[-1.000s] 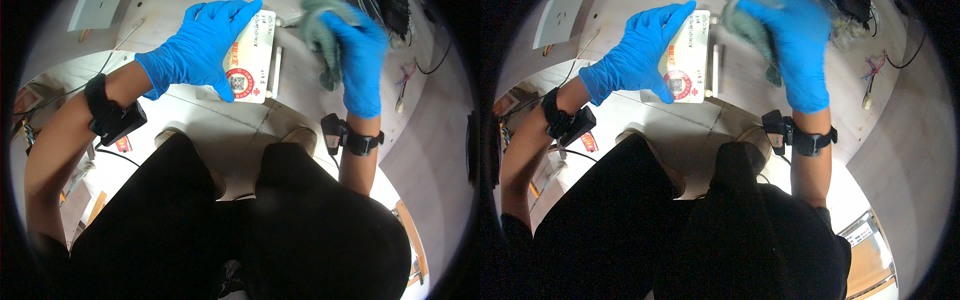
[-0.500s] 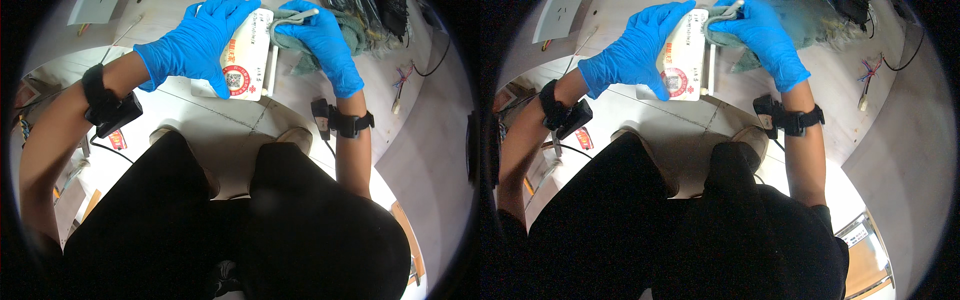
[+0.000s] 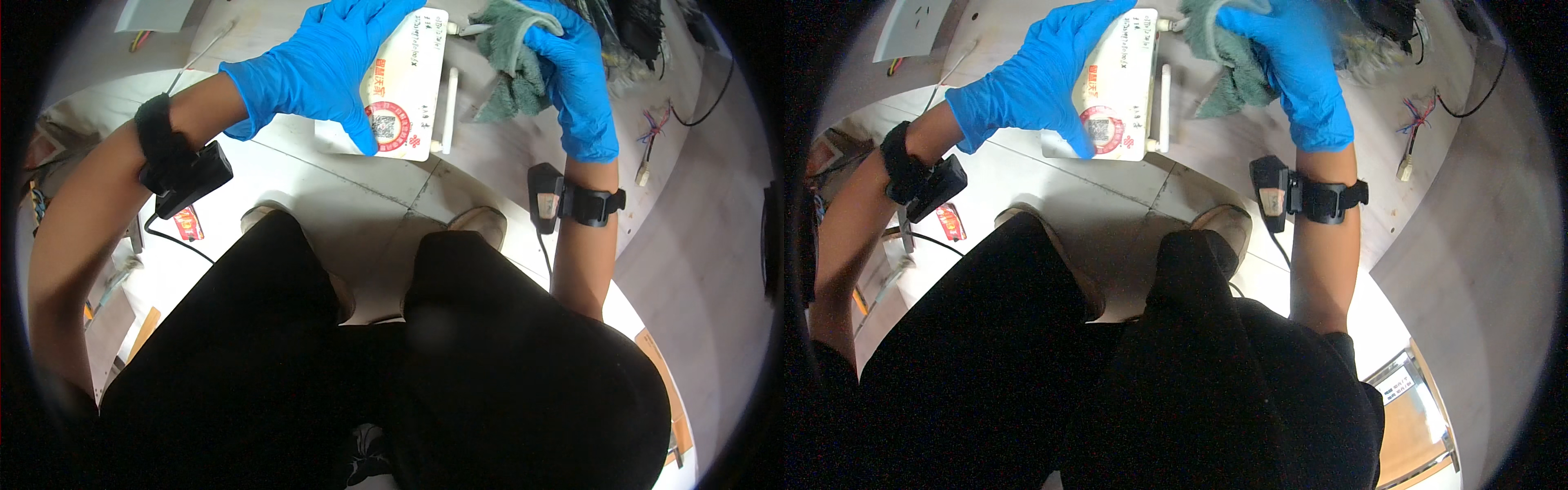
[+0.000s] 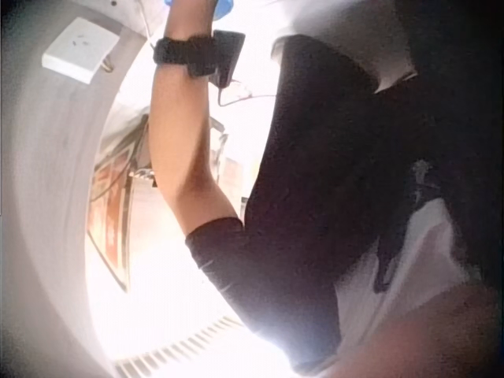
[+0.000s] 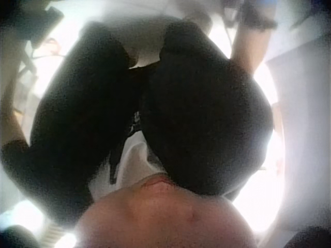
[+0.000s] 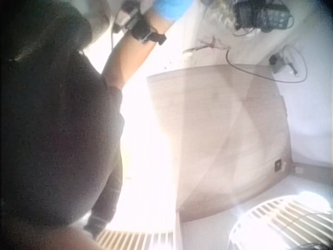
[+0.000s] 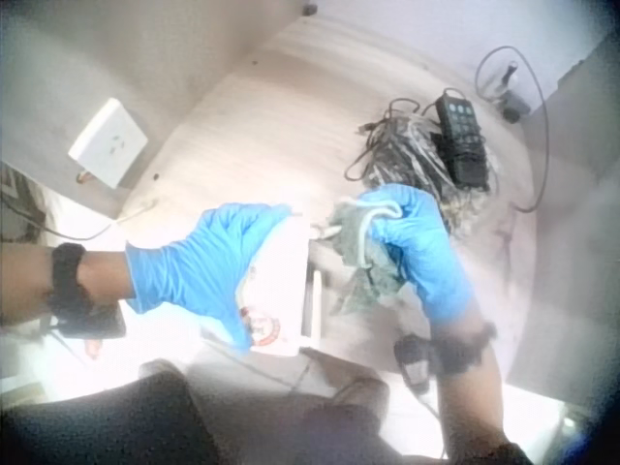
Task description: The person wipes down the exterior casing and antennas of a wireless router using a cloth.
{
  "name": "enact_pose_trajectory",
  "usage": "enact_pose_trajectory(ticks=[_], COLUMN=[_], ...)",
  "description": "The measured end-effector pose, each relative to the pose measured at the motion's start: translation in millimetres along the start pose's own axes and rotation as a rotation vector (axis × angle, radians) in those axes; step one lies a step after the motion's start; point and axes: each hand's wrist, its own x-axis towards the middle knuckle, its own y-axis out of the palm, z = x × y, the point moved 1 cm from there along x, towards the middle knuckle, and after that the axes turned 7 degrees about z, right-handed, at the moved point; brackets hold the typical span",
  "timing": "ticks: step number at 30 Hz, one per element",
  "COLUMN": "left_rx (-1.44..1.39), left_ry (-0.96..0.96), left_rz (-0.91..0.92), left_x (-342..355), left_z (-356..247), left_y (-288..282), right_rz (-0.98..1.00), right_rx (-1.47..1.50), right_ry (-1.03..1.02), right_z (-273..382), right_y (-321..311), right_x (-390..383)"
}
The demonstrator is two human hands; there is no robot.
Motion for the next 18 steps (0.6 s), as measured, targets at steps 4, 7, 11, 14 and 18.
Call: enact_pose_trajectory(ticks=[4, 7, 11, 14, 18], left_rx=[0.135, 0.121, 0.19, 0.231, 0.183], left_ry=[-0.14, -0.117, -0.075, -0.091, -0.123], left_rz=[-0.044, -0.035, -0.089, -0.092, -0.017], left_x=[1, 3, 0, -1, 2], left_z=[6, 10, 13, 10, 5], left_y=[8, 11, 14, 15, 9], right_rz=[-0.098, -0.189, -0.154, -0.146, -0.08], right_rx=[0.42, 0.615, 0.118, -0.055, -0.124], right_ry=[-0.077, -0.084, 0.007, 0.125, 0.208], right_z=[-56, -51, -25, -10, -1], right_y=[-18, -12, 25, 46, 48], right_x=[-17, -21, -10, -13, -1])
